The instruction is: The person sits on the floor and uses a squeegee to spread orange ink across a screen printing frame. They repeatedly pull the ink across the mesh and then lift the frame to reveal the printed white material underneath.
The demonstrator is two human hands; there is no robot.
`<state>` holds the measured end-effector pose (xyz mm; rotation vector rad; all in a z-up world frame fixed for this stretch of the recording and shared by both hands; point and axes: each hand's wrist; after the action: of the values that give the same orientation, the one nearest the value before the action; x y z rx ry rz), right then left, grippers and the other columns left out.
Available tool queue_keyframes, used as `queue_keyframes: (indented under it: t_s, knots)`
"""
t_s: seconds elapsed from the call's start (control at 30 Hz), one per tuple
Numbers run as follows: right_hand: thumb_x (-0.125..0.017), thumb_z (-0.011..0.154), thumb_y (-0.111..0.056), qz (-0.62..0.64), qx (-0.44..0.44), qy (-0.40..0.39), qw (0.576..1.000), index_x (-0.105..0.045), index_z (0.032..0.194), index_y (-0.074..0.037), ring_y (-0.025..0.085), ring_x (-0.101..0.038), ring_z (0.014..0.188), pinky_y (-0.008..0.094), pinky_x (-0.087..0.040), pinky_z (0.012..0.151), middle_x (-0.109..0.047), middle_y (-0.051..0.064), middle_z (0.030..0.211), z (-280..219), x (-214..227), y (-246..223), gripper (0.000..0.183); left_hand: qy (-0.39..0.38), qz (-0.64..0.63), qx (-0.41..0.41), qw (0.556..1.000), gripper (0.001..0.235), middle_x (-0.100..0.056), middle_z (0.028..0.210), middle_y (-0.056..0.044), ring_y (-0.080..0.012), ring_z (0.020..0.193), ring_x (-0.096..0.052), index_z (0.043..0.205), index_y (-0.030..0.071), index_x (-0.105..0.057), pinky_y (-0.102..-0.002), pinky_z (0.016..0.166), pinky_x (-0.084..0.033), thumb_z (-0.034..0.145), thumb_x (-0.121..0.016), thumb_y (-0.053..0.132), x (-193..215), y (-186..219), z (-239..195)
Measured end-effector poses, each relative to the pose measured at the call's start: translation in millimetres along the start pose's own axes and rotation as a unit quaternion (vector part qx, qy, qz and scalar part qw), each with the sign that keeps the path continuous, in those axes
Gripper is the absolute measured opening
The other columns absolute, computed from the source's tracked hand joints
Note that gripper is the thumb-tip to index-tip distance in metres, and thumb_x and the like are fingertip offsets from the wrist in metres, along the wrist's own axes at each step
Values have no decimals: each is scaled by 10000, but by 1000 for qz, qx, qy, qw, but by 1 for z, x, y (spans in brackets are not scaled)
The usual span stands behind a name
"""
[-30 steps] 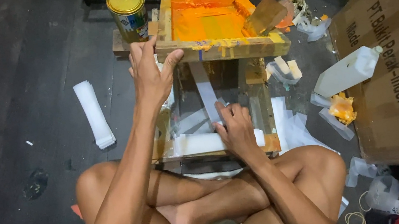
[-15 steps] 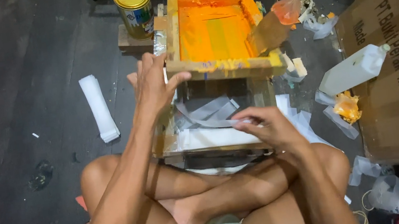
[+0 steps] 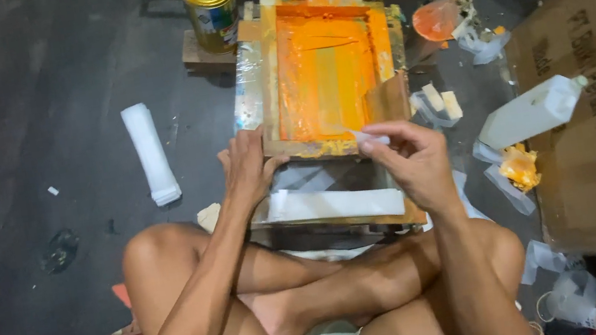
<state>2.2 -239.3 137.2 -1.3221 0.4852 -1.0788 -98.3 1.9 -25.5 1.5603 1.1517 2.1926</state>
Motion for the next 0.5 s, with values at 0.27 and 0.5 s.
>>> queue_keyframes:
  t_s: [0.27,0.5]
  knots:
    - [-863,824,-90,93,-51,-77,991,-811,1087,-121,56,-617,659,219,-568,614,-748,50,862,-6,-169,41,270,62,-391,147,907,590,-708,1072,-152,-234,898,-676,1278,45,-716,-375,744,-606,1095,-355,473,67,-40,-38]
    - [-784,836,-110,151,-223,-128,955,-771,1100,-24,82,-629,573,223,-532,551,-737,92,789,-14,-305,58,277,222,-298,186,910,197,-684,800,-61,-144,572,-646,1129,95,-766,-282,536,-567,1002,-625,148,121,-109,-44]
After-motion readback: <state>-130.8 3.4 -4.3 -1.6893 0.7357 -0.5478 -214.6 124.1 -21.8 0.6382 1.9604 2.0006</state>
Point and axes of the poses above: each hand's wrist, its own z-axis towards the middle knuckle, its own x-axis out of the back of the hand, y = z × x
